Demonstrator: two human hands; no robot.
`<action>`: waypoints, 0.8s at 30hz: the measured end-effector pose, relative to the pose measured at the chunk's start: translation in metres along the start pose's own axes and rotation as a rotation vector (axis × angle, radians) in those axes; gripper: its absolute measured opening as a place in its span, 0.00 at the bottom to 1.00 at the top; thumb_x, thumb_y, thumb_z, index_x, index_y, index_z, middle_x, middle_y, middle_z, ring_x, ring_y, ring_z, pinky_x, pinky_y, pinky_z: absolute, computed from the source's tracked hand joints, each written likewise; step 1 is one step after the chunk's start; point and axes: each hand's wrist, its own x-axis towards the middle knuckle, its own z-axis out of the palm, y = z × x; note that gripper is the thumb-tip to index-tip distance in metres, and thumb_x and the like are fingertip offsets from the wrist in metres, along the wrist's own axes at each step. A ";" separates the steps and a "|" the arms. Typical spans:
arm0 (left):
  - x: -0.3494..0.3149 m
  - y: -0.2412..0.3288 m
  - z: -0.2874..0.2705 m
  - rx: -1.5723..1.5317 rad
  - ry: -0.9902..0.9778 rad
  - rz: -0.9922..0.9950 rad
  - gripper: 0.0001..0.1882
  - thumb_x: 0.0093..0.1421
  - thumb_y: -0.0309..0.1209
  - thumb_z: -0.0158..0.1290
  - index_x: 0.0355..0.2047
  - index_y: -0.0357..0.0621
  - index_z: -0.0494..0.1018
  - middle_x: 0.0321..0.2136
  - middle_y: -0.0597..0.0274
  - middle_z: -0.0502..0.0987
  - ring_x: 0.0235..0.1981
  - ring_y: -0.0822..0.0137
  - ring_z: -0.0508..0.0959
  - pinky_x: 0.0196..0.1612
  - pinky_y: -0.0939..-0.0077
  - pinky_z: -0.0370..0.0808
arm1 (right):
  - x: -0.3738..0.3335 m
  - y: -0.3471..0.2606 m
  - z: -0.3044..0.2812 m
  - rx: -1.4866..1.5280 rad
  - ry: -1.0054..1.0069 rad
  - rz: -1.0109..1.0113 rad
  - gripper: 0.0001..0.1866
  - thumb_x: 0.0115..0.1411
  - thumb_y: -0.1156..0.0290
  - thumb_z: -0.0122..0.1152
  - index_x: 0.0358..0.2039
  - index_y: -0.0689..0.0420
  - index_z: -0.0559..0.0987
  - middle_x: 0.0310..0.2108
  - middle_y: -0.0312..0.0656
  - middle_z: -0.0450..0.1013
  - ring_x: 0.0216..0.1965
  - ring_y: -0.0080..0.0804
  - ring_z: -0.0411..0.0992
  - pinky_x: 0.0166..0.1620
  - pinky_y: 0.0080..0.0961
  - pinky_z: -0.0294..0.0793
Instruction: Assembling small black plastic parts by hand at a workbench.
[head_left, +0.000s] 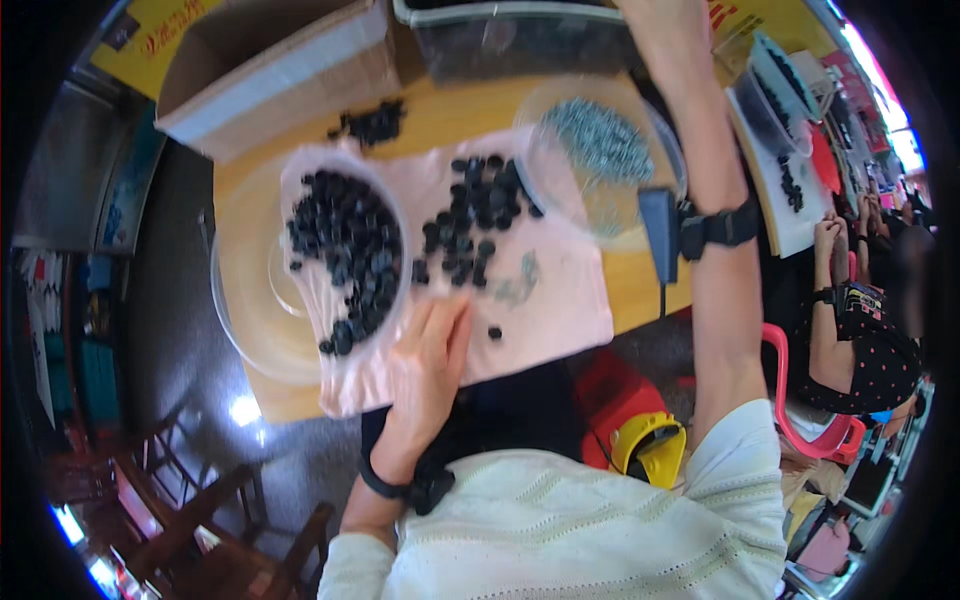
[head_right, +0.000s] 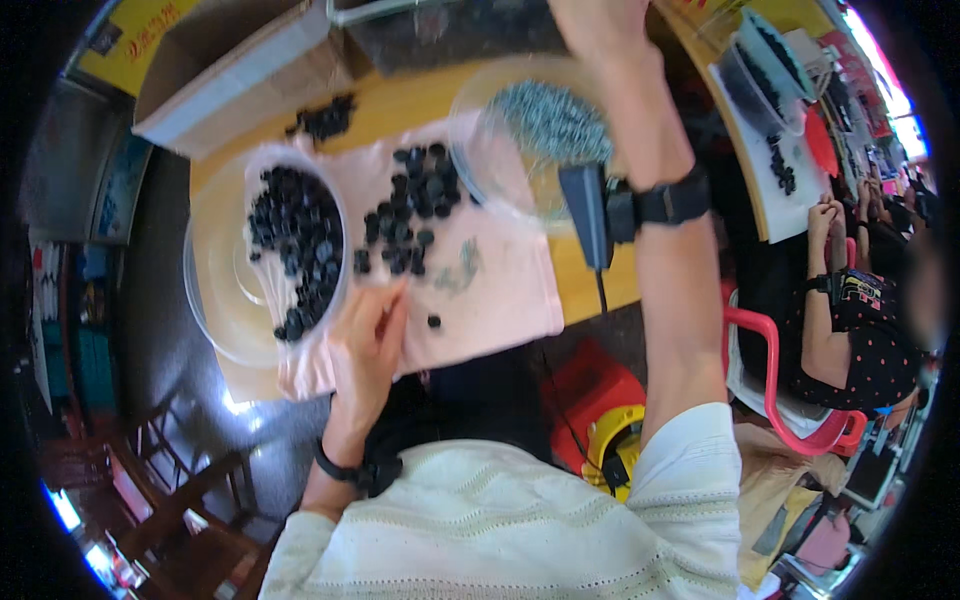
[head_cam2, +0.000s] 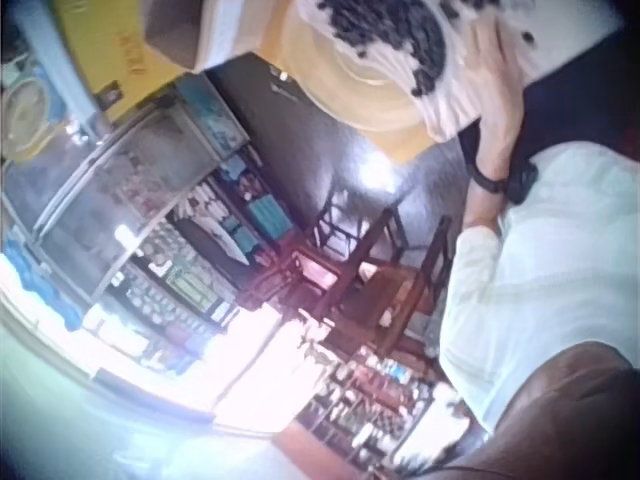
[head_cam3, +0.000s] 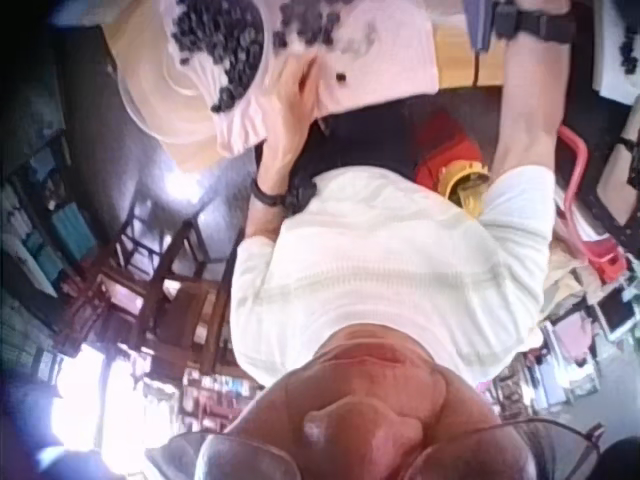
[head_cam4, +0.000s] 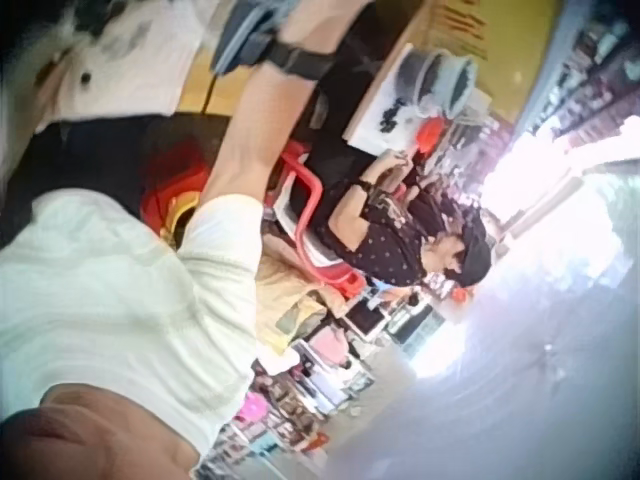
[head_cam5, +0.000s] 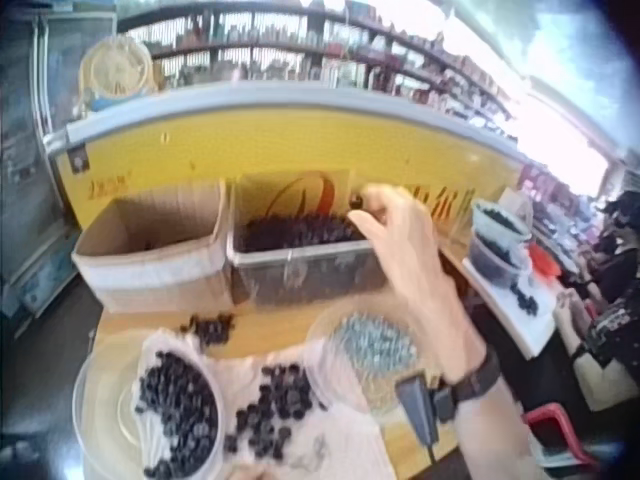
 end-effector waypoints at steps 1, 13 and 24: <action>0.008 0.001 0.002 0.005 0.027 -0.006 0.08 0.55 0.19 0.56 0.36 0.36 0.75 0.25 0.58 0.73 0.19 0.70 0.71 0.23 0.80 0.67 | 0.003 0.000 0.007 -0.098 0.021 -0.050 0.25 0.51 0.69 0.65 0.49 0.63 0.74 0.34 0.48 0.75 0.30 0.33 0.72 0.37 0.25 0.71; 0.011 0.003 0.016 0.128 0.055 -0.092 0.11 0.53 0.25 0.60 0.36 0.37 0.74 0.23 0.59 0.72 0.21 0.73 0.71 0.24 0.81 0.68 | -0.177 -0.075 -0.087 0.527 -0.471 0.535 0.15 0.55 0.76 0.60 0.45 0.58 0.78 0.32 0.35 0.75 0.25 0.17 0.66 0.26 0.16 0.66; -0.020 0.016 -0.002 -0.401 -0.042 -0.108 0.11 0.53 0.21 0.60 0.37 0.40 0.76 0.23 0.70 0.68 0.20 0.82 0.66 0.21 0.89 0.62 | -0.236 -0.107 -0.092 1.221 -0.714 1.005 0.11 0.62 0.70 0.55 0.43 0.60 0.78 0.32 0.35 0.75 0.31 0.16 0.71 0.29 0.13 0.73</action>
